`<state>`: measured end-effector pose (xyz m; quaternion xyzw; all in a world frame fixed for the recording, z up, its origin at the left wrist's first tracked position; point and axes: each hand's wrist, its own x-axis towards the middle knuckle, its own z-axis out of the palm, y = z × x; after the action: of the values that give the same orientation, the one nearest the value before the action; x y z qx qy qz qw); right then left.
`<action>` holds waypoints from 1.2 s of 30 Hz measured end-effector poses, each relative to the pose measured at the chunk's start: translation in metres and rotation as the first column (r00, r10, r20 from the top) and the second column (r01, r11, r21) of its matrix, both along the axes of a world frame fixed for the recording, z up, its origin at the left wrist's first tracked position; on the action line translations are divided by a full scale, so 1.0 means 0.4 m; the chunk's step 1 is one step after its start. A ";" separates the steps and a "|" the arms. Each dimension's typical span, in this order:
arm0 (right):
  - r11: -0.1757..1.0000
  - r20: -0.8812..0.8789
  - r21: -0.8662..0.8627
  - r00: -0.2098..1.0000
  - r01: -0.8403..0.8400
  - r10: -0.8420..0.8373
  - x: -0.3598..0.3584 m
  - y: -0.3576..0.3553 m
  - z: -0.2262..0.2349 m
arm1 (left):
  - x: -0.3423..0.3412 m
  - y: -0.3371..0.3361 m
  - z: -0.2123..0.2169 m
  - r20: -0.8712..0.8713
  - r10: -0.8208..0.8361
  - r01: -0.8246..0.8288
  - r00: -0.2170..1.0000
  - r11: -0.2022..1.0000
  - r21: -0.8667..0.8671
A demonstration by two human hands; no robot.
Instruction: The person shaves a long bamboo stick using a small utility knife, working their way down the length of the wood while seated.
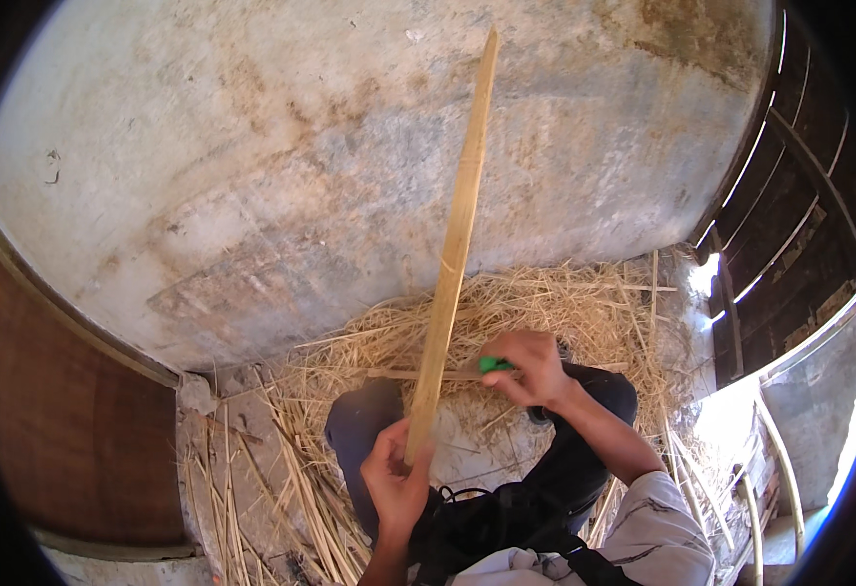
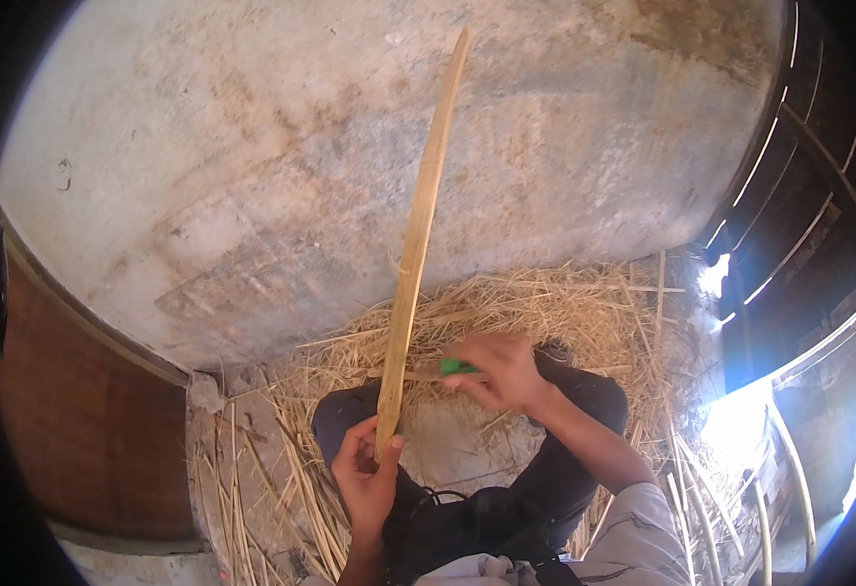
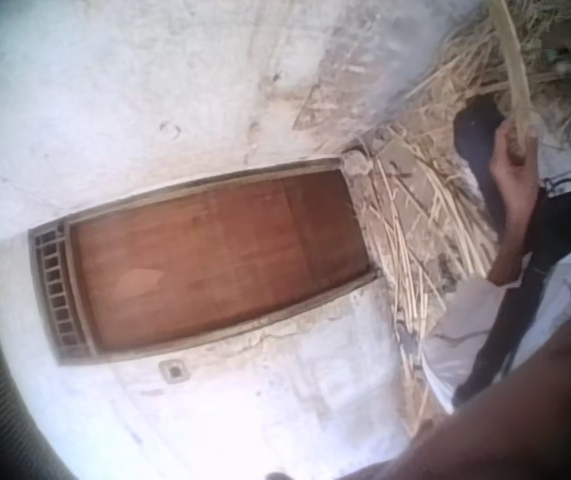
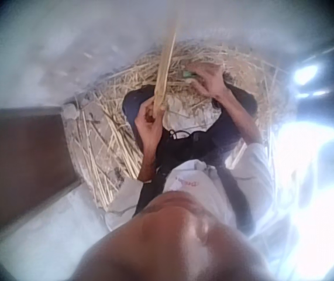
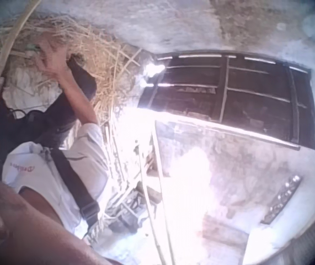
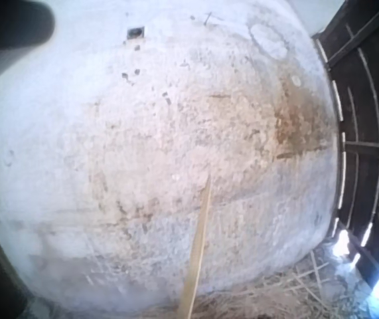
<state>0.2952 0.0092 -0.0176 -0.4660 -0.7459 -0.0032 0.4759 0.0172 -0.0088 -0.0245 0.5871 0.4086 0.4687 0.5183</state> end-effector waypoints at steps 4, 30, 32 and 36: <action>0.997 0.085 0.056 0.995 -0.055 0.050 -0.062 -0.003 -0.004 | 0.031 0.018 0.019 0.006 0.001 -0.001 1.000 0.998 0.064; 0.999 0.115 -0.004 0.992 0.046 -0.045 -0.093 -0.005 0.014 | 0.031 0.022 0.030 0.007 0.065 -0.064 0.998 0.998 -0.019; 0.999 0.119 0.000 0.991 0.053 -0.053 -0.096 -0.004 0.014 | 0.029 0.024 0.031 0.003 0.068 -0.068 0.998 0.997 -0.021; 0.998 0.116 0.023 0.991 0.066 -0.068 -0.096 0.002 0.019 | 0.029 0.030 0.046 -0.025 0.063 -0.063 0.998 0.998 -0.011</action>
<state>0.2568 0.0100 -0.0099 -0.4854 -0.7562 -0.0534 0.4356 0.0288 0.0032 -0.0063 0.5766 0.4361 0.4752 0.5015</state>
